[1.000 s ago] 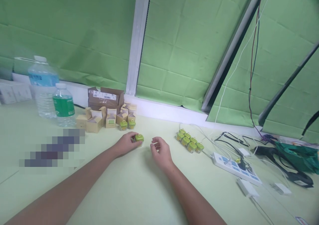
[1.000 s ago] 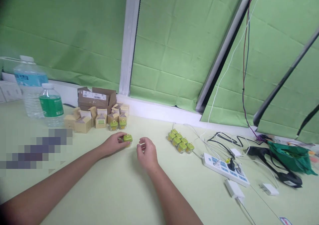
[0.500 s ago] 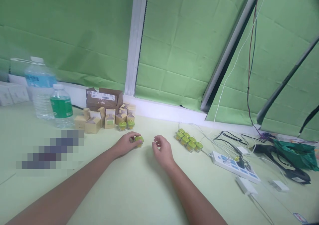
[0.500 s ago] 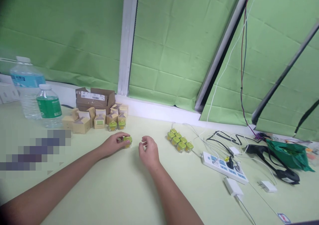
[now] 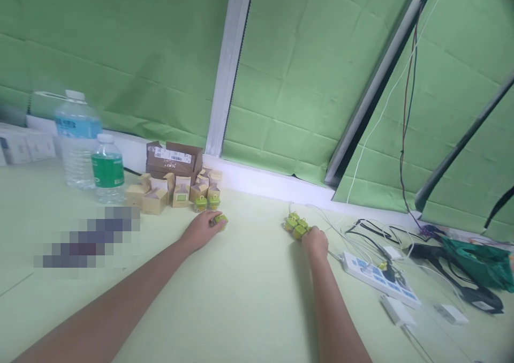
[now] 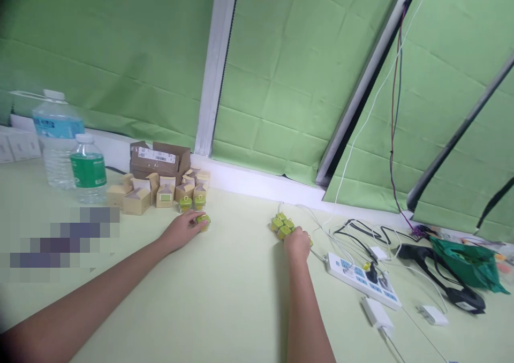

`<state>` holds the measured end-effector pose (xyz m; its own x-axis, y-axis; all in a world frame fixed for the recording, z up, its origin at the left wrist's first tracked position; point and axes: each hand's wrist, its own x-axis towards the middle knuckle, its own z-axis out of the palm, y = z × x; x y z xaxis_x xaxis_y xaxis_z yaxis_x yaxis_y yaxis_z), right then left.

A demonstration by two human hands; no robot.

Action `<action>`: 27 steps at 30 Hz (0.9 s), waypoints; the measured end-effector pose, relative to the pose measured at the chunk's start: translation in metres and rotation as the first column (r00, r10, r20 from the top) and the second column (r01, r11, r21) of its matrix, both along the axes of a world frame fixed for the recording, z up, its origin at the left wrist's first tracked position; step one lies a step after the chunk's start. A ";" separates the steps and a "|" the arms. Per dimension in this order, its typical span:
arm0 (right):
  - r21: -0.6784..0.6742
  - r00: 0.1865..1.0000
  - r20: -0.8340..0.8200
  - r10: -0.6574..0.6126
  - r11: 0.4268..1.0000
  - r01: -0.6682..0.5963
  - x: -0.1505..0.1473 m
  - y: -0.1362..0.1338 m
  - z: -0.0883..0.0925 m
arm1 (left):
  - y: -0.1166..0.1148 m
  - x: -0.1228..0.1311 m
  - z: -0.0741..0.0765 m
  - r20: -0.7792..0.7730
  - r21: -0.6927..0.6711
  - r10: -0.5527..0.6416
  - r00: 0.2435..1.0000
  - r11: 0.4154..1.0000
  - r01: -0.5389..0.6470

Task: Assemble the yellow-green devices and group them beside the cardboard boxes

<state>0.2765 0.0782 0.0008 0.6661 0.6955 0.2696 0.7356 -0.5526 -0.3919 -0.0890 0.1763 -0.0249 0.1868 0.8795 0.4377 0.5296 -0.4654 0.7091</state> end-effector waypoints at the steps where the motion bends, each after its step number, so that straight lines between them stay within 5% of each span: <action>1: -0.001 1.000 -0.002 0.022 1.000 -0.022 -0.001 0.001 0.001 | 0.001 -0.001 0.001 -0.019 0.003 0.031 0.999 1.000 -0.031; 8: 0.072 0.944 -0.043 0.328 0.943 -0.324 -0.038 0.005 0.005 | 0.006 -0.004 -0.003 -0.124 0.043 0.171 0.977 0.985 -0.167; 13: 0.271 0.757 0.026 0.653 0.724 -0.634 -0.079 0.008 -0.008 | 0.015 -0.008 -0.010 -0.070 0.105 0.314 0.947 0.946 -0.306; 18: 0.367 0.699 0.023 0.715 0.644 -0.671 -0.099 0.009 -0.016 | 0.019 -0.015 -0.009 -0.062 0.110 0.341 0.938 0.936 -0.333; 27: 0.422 0.666 -0.102 0.739 0.639 -0.643 -0.106 0.008 -0.018 | 0.008 -0.015 0.007 -0.180 0.054 0.302 0.936 0.953 -0.297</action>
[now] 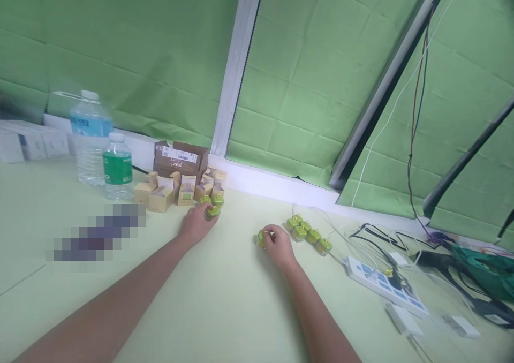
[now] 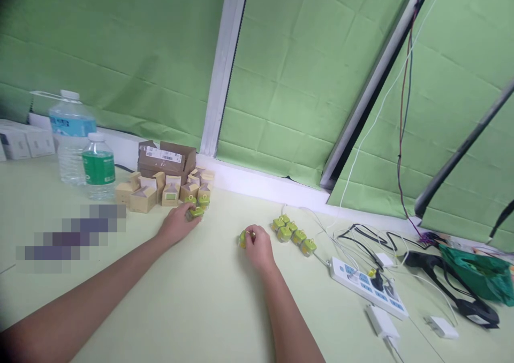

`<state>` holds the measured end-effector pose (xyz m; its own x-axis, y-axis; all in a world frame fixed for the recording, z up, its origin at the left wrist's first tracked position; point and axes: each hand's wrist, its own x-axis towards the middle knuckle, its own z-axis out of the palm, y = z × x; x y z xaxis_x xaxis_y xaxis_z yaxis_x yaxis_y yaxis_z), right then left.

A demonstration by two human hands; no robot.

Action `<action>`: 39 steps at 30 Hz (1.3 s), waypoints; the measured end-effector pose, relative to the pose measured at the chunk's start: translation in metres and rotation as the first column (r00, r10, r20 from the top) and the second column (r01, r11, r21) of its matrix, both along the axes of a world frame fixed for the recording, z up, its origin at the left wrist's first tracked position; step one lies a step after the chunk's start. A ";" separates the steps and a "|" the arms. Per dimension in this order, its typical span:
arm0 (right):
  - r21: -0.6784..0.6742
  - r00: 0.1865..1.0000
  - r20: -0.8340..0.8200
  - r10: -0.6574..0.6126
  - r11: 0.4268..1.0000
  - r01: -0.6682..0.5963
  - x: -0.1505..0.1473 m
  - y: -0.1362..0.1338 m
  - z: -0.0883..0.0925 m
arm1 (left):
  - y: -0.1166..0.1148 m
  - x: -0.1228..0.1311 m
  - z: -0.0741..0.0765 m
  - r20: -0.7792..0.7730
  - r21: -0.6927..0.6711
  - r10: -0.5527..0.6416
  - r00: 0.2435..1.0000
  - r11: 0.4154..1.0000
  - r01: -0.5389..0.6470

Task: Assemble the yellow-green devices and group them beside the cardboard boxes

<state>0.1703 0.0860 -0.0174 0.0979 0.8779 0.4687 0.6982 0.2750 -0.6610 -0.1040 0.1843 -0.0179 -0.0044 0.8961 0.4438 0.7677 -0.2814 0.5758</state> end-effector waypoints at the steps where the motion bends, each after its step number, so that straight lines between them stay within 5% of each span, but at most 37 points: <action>1: -0.005 1.000 -0.006 0.003 1.000 -0.003 0.000 0.000 0.000 | 0.000 -0.002 0.002 -0.004 -0.013 -0.003 1.000 1.000 0.003; 11: -0.008 0.999 -0.036 0.013 1.000 -0.013 0.001 0.001 -0.001 | 0.024 -0.052 0.001 0.049 0.030 0.185 0.981 0.982 -0.187; 31: -0.008 0.997 -0.039 -0.071 0.997 0.070 0.003 0.008 -0.010 | 0.051 -0.054 -0.020 0.210 0.036 0.196 0.958 0.978 -0.207; 39: 0.002 0.997 -0.040 -0.064 0.998 0.064 0.003 0.008 -0.009 | 0.027 -0.044 0.005 0.207 0.116 0.213 0.955 0.964 -0.240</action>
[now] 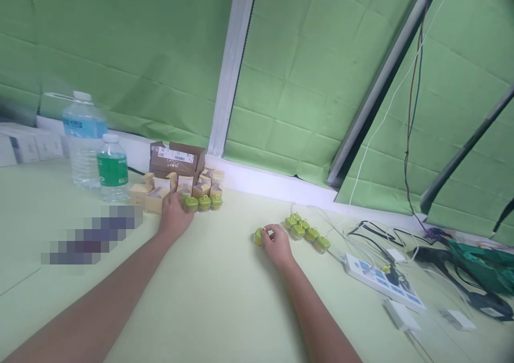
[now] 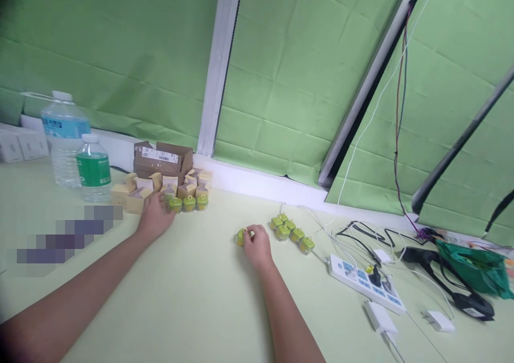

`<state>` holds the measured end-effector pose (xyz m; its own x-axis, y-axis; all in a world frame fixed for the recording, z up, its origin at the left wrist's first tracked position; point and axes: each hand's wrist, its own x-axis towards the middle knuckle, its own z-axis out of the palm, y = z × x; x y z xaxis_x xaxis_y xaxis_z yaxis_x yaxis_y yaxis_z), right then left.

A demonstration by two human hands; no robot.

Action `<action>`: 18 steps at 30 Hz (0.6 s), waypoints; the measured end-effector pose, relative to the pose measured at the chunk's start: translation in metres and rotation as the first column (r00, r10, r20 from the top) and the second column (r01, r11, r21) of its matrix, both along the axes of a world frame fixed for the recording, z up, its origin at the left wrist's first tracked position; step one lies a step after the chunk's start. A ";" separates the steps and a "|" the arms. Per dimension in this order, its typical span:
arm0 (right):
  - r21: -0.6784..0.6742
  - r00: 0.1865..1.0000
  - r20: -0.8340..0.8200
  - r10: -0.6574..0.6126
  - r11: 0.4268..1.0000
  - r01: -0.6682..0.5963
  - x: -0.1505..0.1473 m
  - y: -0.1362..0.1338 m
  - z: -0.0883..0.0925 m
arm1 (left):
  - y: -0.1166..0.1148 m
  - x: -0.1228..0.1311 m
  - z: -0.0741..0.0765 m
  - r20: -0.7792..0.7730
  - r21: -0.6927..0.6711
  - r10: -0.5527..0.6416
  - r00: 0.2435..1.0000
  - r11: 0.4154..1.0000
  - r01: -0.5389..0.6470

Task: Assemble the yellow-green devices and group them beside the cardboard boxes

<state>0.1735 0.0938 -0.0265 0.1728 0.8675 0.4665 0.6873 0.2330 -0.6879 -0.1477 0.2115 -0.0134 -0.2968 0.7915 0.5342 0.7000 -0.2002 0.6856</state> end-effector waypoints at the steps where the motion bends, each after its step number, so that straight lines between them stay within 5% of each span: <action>1: 0.004 1.000 0.005 0.000 1.000 0.000 0.000 0.000 0.000 | -0.009 0.007 0.006 -0.034 0.046 -0.001 0.999 0.999 0.002; 5: 0.016 0.999 0.019 0.033 0.999 -0.034 -0.005 -0.002 0.002 | -0.059 0.049 0.016 -0.168 0.003 -0.364 0.916 0.929 0.369; 8: 0.006 0.993 -0.006 0.121 0.993 -0.121 -0.018 -0.008 0.005 | -0.093 0.082 0.009 -0.136 -0.112 -0.670 0.730 0.742 0.660; 11: -0.009 0.961 -0.039 0.273 0.962 -0.273 -0.037 -0.016 0.009 | -0.109 0.098 0.003 -0.025 -0.242 -0.827 0.562 0.550 0.799; 13: -0.008 0.940 -0.063 0.337 0.941 -0.338 -0.048 -0.021 0.010 | -0.110 0.098 0.004 0.011 -0.268 -0.869 0.495 0.474 0.839; 18: 0.068 0.872 -0.415 0.259 0.965 -0.255 -0.050 -0.018 0.014 | -0.097 0.088 0.009 -0.019 -0.268 -0.837 0.547 0.532 0.803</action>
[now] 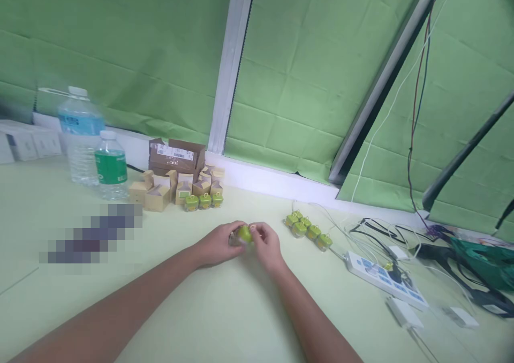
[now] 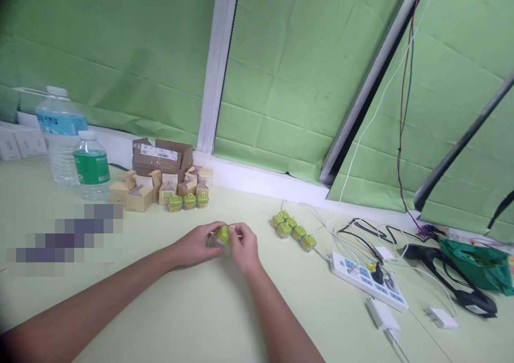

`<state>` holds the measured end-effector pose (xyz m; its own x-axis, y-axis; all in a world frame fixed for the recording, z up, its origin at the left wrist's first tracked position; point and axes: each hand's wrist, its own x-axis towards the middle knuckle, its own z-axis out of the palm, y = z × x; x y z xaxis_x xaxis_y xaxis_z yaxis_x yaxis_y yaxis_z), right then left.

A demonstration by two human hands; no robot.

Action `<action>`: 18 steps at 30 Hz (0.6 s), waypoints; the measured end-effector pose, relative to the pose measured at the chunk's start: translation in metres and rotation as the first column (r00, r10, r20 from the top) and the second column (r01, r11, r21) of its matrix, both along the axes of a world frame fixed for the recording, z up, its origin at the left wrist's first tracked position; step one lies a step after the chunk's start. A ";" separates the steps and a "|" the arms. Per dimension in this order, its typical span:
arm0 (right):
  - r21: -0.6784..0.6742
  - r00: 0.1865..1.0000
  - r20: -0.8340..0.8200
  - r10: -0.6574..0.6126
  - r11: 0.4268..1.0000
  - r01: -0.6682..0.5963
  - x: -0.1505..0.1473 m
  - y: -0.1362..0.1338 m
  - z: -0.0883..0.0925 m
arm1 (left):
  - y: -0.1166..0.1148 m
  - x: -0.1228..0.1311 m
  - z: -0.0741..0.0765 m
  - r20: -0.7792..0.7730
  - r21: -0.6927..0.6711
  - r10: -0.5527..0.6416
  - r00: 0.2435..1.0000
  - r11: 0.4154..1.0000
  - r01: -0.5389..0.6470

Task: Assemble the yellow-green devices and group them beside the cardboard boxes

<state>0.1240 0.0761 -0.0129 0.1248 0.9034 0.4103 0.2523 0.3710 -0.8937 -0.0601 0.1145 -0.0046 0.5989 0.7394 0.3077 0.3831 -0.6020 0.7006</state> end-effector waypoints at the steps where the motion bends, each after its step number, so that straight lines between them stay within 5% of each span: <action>1: -0.020 0.992 -0.122 -0.035 0.999 0.033 0.004 0.003 0.000 | 0.003 -0.002 -0.001 -0.009 0.010 0.018 1.000 1.000 -0.017; 6: -0.228 0.827 -0.537 -0.166 0.973 0.048 0.029 0.018 -0.004 | 0.021 -0.012 -0.010 0.015 -0.029 0.183 0.983 0.983 -0.182; 11: -0.416 0.774 -0.606 -0.184 0.903 -0.111 0.032 0.020 -0.008 | 0.033 -0.019 -0.018 -0.042 0.043 0.217 0.975 0.976 -0.215; 18: -0.343 0.804 -0.594 0.029 0.895 -0.285 0.017 0.003 0.008 | 0.020 -0.015 -0.005 -0.007 0.326 0.246 0.969 0.917 -0.230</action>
